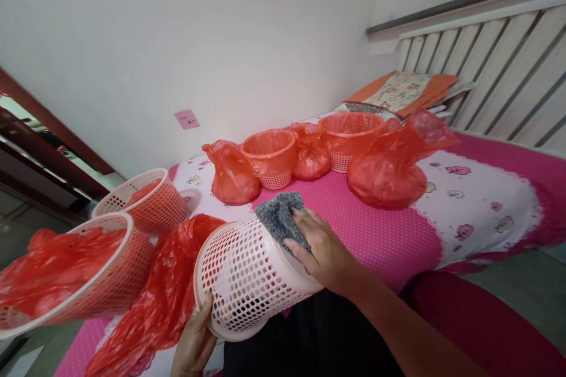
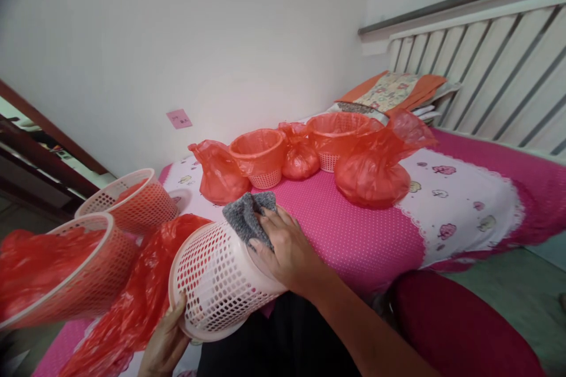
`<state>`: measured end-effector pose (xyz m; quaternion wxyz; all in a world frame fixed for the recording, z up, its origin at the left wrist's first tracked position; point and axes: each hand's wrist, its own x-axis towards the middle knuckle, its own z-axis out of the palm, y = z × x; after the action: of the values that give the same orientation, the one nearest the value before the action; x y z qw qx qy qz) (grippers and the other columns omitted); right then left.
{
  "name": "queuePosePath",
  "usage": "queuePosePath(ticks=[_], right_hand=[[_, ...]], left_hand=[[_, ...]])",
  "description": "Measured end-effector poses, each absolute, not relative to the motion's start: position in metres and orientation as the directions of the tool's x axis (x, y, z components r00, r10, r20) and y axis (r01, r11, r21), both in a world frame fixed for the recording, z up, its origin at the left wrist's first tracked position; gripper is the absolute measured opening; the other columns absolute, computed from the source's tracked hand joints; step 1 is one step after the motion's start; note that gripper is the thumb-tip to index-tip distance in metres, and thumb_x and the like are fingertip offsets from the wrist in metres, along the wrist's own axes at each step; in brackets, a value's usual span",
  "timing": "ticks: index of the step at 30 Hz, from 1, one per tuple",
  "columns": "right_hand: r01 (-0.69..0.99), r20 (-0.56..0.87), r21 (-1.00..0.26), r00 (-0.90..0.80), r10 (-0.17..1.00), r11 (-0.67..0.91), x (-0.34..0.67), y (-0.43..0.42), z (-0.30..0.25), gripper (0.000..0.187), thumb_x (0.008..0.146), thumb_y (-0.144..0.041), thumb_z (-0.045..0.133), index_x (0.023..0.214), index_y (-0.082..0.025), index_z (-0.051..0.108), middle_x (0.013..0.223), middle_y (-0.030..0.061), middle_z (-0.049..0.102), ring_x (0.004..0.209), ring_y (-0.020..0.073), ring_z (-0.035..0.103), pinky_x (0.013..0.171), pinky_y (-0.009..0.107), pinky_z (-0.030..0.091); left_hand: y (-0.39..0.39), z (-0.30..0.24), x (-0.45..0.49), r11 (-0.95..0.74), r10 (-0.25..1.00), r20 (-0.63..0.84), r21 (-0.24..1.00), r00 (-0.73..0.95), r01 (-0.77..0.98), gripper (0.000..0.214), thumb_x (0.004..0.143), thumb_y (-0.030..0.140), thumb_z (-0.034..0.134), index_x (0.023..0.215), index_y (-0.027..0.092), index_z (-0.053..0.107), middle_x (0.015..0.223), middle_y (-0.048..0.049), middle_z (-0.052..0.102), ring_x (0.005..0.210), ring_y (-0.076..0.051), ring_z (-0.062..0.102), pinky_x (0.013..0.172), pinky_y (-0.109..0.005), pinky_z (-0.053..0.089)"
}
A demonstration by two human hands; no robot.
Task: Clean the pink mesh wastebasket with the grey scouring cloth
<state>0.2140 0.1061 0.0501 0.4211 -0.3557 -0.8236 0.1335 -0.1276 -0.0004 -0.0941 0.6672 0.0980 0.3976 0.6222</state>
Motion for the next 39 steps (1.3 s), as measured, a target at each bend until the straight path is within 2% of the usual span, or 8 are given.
queuePosePath(ticks=[9,12,17,25,28,32,36,39], right_hand=[[0.341,0.526,-0.690,-0.370,0.766,0.638,0.227,0.151,0.035,0.038,0.099,-0.026,0.054,0.135,-0.017,0.060,0.137,0.0150,0.065,0.131,0.0290,0.057,0.113,0.051,0.044],[0.309,0.460,-0.757,-0.373,0.806,0.575,0.238,0.157,0.026,0.037,0.099,-0.023,0.049,0.134,-0.019,0.062,0.135,0.0133,0.067,0.128,0.0270,0.060,0.112,0.050,0.045],[0.320,0.324,-0.834,-0.376,0.868,0.450,0.257,0.149,0.016,0.038,0.101,-0.031,0.046,0.132,-0.017,0.063,0.132,0.0140,0.070,0.122,0.0281,0.065,0.109,0.049,0.048],[0.446,0.109,-0.855,-0.344,0.933,0.264,0.298,0.100,-0.003,0.039,0.099,-0.045,0.052,0.124,-0.019,0.069,0.123,0.0109,0.074,0.120,0.0313,0.065,0.109,0.048,0.046],[0.393,0.027,-0.897,-0.408,0.912,0.202,0.315,0.094,0.011,0.040,0.099,-0.051,0.052,0.109,-0.018,0.074,0.103,0.0062,0.078,0.102,0.0291,0.071,0.094,0.040,0.055],[0.309,0.129,-0.929,-0.242,0.962,0.202,0.307,0.094,0.040,0.042,0.100,-0.053,0.051,0.103,-0.017,0.072,0.095,0.0050,0.077,0.090,0.0259,0.072,0.080,0.034,0.058],[0.301,0.431,-0.813,-0.267,0.862,0.499,0.266,0.081,0.059,0.030,0.102,-0.035,0.050,0.122,-0.021,0.067,0.119,0.0088,0.074,0.114,0.0261,0.068,0.102,0.040,0.054],[0.369,0.567,-0.634,-0.376,0.733,0.679,0.240,0.067,0.060,0.025,0.097,-0.022,0.053,0.119,-0.020,0.066,0.124,0.0122,0.070,0.122,0.0281,0.063,0.107,0.044,0.051]], left_hand=[[-0.001,-0.098,-0.127,0.197,0.865,-0.464,0.662,-0.189,-0.723,0.030,0.094,0.029,0.063,0.119,0.025,0.078,0.135,-0.0063,0.069,0.143,-0.031,0.047,0.123,-0.046,0.033],[-0.002,-0.099,-0.124,0.158,0.855,-0.464,0.660,-0.233,-0.734,0.035,0.095,0.029,0.063,0.127,0.026,0.074,0.136,-0.0063,0.068,0.142,-0.030,0.049,0.123,-0.045,0.034],[-0.004,-0.091,-0.113,0.126,0.848,-0.462,0.651,-0.259,-0.749,0.048,0.095,0.026,0.063,0.143,0.028,0.062,0.139,-0.0074,0.066,0.139,-0.030,0.053,0.121,-0.046,0.038],[-0.005,-0.092,-0.114,0.109,0.881,-0.412,0.652,-0.231,-0.750,0.052,0.095,0.027,0.063,0.146,0.032,0.058,0.140,-0.0063,0.065,0.140,-0.030,0.052,0.123,-0.046,0.036],[-0.004,-0.093,-0.115,0.117,0.867,-0.435,0.651,-0.243,-0.750,0.051,0.095,0.027,0.063,0.146,0.031,0.058,0.139,-0.0069,0.066,0.139,-0.030,0.053,0.123,-0.045,0.036],[-0.003,-0.090,-0.111,0.107,0.865,-0.424,0.681,-0.270,-0.725,0.055,0.094,0.031,0.065,0.148,0.031,0.055,0.140,-0.0065,0.065,0.140,-0.030,0.052,0.123,-0.045,0.035],[-0.002,-0.088,-0.108,0.117,0.867,-0.428,0.671,-0.255,-0.732,0.049,0.095,0.030,0.064,0.144,0.030,0.061,0.138,-0.0059,0.067,0.142,-0.030,0.049,0.124,-0.047,0.033],[-0.002,-0.090,-0.109,0.121,0.886,-0.405,0.670,-0.225,-0.732,0.041,0.095,0.032,0.063,0.136,0.029,0.068,0.137,-0.0058,0.067,0.144,-0.030,0.046,0.125,-0.047,0.029]])
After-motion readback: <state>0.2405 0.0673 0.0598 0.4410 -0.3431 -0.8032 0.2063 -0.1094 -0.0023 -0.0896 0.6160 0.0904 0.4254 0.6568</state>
